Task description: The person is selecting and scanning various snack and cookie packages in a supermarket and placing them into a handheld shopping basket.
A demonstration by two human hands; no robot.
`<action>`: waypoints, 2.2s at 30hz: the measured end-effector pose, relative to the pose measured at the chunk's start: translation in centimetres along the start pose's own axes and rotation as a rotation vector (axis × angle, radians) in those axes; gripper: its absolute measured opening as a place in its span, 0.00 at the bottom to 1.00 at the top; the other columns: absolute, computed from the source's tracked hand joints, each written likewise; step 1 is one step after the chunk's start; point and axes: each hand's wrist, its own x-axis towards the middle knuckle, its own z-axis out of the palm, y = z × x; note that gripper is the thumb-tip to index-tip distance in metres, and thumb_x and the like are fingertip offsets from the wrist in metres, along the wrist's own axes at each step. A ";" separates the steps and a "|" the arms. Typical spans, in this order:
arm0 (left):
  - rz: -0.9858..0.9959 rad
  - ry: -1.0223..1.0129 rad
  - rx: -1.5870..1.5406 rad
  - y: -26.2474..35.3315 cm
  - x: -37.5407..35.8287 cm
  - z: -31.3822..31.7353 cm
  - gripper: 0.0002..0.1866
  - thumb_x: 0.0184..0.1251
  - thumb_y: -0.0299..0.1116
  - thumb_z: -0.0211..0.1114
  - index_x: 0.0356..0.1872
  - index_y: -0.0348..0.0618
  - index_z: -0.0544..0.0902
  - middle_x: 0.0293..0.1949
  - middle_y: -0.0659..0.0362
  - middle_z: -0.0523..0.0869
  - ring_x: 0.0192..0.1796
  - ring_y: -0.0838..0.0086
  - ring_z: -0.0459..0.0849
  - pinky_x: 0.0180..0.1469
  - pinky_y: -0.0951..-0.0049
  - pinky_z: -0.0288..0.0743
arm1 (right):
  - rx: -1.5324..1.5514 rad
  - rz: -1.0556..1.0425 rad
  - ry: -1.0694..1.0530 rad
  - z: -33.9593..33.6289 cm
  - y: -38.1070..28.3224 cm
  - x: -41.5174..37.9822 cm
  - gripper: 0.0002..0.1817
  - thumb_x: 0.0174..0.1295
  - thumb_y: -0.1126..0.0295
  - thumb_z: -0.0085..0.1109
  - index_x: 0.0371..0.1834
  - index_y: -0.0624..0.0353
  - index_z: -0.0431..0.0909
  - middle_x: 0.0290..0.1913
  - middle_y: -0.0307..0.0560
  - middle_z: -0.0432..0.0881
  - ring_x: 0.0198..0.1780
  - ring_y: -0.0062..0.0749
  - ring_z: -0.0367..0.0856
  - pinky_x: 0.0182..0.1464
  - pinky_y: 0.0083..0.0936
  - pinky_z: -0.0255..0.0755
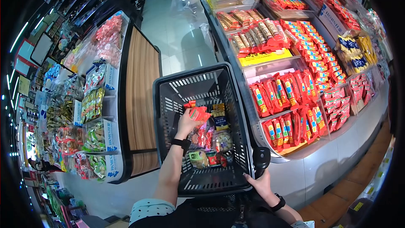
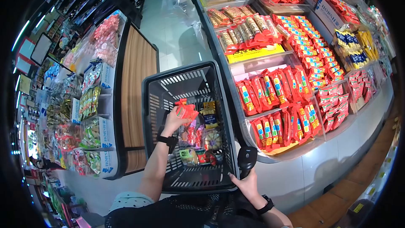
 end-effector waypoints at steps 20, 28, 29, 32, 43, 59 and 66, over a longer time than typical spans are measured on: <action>-0.355 -0.022 0.553 -4.2 -5.6 3.4 0.53 0.36 0.47 0.76 0.64 0.42 0.54 0.60 0.48 0.64 0.58 0.55 0.70 0.52 0.56 0.70 | -0.012 -0.028 -0.033 -0.5 -1.1 -0.1 0.35 0.40 0.69 0.72 0.51 0.68 0.63 0.42 0.52 0.78 0.44 0.31 0.77 0.48 0.27 0.70; -0.144 0.104 0.555 0.1 -9.4 0.0 0.47 0.39 0.46 0.74 0.63 0.42 0.60 0.64 0.44 0.59 0.62 0.54 0.63 0.56 0.57 0.66 | -0.004 -0.044 -0.038 -0.2 -0.5 -0.3 0.34 0.41 0.70 0.71 0.51 0.68 0.63 0.43 0.52 0.77 0.45 0.31 0.76 0.49 0.26 0.69; -0.083 0.085 0.409 0.4 -10.3 -1.5 0.44 0.41 0.46 0.74 0.60 0.41 0.64 0.63 0.44 0.60 0.63 0.54 0.62 0.57 0.57 0.65 | 0.012 -0.059 -0.039 -0.1 -0.1 -0.2 0.33 0.42 0.71 0.71 0.51 0.68 0.63 0.44 0.51 0.77 0.45 0.31 0.76 0.50 0.26 0.69; -0.024 0.114 0.273 3.0 -13.1 -4.3 0.33 0.48 0.43 0.70 0.55 0.38 0.71 0.59 0.46 0.68 0.61 0.57 0.66 0.60 0.63 0.63 | 0.112 -0.042 -0.041 0.4 0.4 -0.6 0.32 0.43 0.74 0.69 0.52 0.67 0.63 0.45 0.51 0.76 0.46 0.31 0.75 0.51 0.26 0.68; 1.069 -0.019 -0.595 16.7 -21.4 -18.9 0.18 0.50 0.28 0.66 0.43 0.34 0.75 0.42 0.47 0.78 0.46 0.59 0.80 0.48 0.59 0.73 | 0.198 0.039 0.024 2.1 1.9 -2.2 0.32 0.44 0.75 0.67 0.54 0.65 0.63 0.47 0.49 0.74 0.47 0.33 0.74 0.53 0.27 0.67; 1.775 -0.548 -1.059 4.7 -31.8 -26.0 0.07 0.55 0.29 0.57 0.31 0.36 0.79 0.39 0.47 0.77 0.35 0.49 0.77 0.40 0.50 0.75 | 0.359 -0.057 0.134 6.0 1.2 -5.2 0.27 0.47 0.72 0.58 0.54 0.64 0.65 0.46 0.48 0.75 0.45 0.32 0.75 0.50 0.23 0.68; 1.461 1.078 -0.502 -1.6 -38.0 -32.6 0.08 0.58 0.32 0.54 0.27 0.38 0.77 0.36 0.50 0.75 0.33 0.47 0.74 0.37 0.51 0.72 | 0.350 0.005 0.161 6.3 3.6 -4.9 0.22 0.50 0.63 0.57 0.46 0.66 0.71 0.40 0.49 0.78 0.44 0.33 0.76 0.51 0.23 0.67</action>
